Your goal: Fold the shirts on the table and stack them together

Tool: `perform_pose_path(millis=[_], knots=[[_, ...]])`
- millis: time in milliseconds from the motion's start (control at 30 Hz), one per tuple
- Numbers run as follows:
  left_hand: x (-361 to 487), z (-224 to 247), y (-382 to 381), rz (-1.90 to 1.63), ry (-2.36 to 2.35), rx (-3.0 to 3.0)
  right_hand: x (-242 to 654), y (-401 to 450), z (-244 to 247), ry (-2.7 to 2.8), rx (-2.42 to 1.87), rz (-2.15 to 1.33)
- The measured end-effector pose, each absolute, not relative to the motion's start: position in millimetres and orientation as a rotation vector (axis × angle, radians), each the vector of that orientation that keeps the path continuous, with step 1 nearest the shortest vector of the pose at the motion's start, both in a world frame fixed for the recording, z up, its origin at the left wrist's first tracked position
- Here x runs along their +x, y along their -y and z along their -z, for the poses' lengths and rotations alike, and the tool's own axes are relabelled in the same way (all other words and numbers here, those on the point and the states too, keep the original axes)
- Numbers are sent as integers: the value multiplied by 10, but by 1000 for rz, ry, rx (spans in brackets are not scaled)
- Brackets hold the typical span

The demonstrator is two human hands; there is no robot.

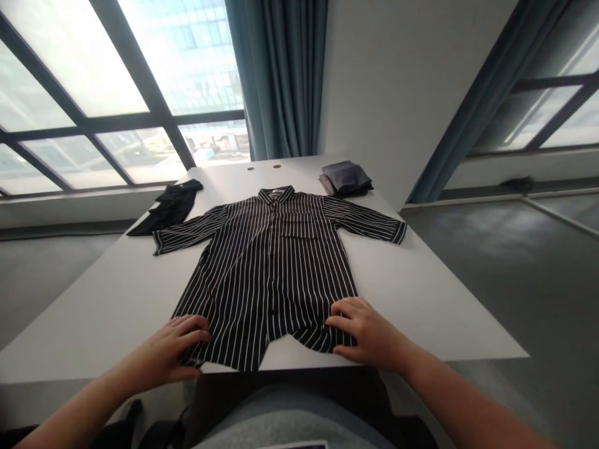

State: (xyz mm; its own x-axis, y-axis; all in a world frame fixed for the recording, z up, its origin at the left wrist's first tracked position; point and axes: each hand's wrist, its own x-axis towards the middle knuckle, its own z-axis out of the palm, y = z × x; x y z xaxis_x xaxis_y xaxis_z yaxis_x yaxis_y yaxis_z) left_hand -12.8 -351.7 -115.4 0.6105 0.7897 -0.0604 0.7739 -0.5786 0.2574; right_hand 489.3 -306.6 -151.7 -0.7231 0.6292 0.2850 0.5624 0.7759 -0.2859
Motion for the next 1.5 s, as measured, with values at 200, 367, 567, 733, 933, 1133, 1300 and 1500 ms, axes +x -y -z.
perform_pose_path(millis=[200, 367, 567, 733, 933, 1133, 1300, 1500], knots=[[-303, 1382, 3704, -195, -1581, 2477, 4969, 3264, 1693, 2389, -1070, -141], [-254, 1220, 3656, -424, -1715, 2348, 4862, 3078, 1359, 2141, -1254, -339], [-226, 683, 3437, -674, -1709, 2166, 4890, 2588, 726, 1905, -1432, -685], [-251, 740, 3501, -660, -1697, 2303, 4827, 2905, 712, 2123, -1113, -241], [-216, 1227, 3682, -420, -1609, 2619, 4601, 3475, 1272, 2738, -763, -200], [-296, 1287, 3628, -357, -1775, 2417, 4611, 3429, 1477, 2792, -810, -146], [-218, 1050, 3628, -641, -1946, 2068, 4608, 3429, 1292, 2681, -700, -119], [-227, 867, 3629, -593, -1818, 2080, 4717, 3387, 896, 2558, -724, -380]])
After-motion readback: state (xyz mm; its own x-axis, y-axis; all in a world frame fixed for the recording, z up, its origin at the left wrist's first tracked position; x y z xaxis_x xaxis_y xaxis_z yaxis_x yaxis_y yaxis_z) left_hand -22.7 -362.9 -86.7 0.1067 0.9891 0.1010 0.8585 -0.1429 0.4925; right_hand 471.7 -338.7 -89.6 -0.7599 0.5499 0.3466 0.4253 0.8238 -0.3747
